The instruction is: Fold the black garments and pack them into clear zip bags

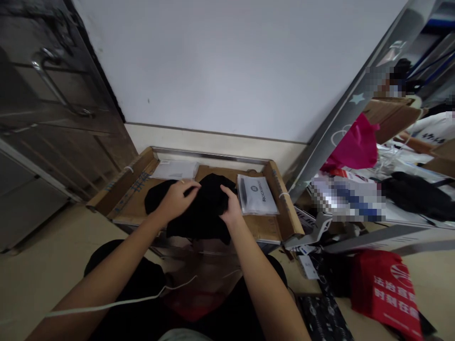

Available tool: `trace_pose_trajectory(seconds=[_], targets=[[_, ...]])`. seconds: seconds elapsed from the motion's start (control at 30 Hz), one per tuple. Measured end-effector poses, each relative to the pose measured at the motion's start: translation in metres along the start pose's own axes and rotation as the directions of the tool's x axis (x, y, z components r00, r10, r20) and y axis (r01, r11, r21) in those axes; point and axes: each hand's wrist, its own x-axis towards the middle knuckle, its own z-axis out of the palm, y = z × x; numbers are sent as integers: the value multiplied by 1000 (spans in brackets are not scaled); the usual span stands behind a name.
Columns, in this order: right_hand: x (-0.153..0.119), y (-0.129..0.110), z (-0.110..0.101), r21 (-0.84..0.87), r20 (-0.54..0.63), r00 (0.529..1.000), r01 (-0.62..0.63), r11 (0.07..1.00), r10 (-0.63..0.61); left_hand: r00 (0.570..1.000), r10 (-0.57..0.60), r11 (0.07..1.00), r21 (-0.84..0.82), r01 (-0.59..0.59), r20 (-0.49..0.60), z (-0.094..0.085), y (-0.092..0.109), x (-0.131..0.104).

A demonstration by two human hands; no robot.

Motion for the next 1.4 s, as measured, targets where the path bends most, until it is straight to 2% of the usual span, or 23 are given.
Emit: trace_pose_trajectory(seconds=[0.1,0.23,0.3,0.4,0.5,0.6,0.73,0.9,1.03,1.23,1.4], targets=[[1,5,-6,27,-28,1000,-9,1000,10,998,-62,956,287,61,-5,-25,-49,20],[0,13,-14,71,-33,998,-58,996,60,982,-164,819,568,84,91,-48,-113,38],[-1,15,-15,63,-15,997,-76,995,77,971,-200,771,633,72,134,-50,-132,39],[-2,15,-15,45,-19,994,-102,994,103,956,-218,723,690,24,195,-44,-145,38],[-4,14,-14,48,-67,991,-114,992,117,952,-181,707,705,-49,247,-36,-148,37],[-4,14,-16,23,-63,992,-104,994,105,956,-135,715,693,-88,261,-32,-150,39],[-3,16,-18,28,-38,994,-103,994,104,957,-166,719,693,-49,239,-33,-152,45],[-1,17,-20,27,-26,994,-109,994,110,909,-217,791,610,-50,356,-36,-151,54],[-3,16,-18,15,-44,993,-112,994,113,925,-232,746,665,-29,301,-33,-145,54],[-7,15,-13,0,-91,987,-130,991,130,956,-161,737,674,-50,247,-35,-122,59],[-8,16,-12,36,-129,984,-121,992,125,972,-74,725,682,-100,222,-43,-85,66]])
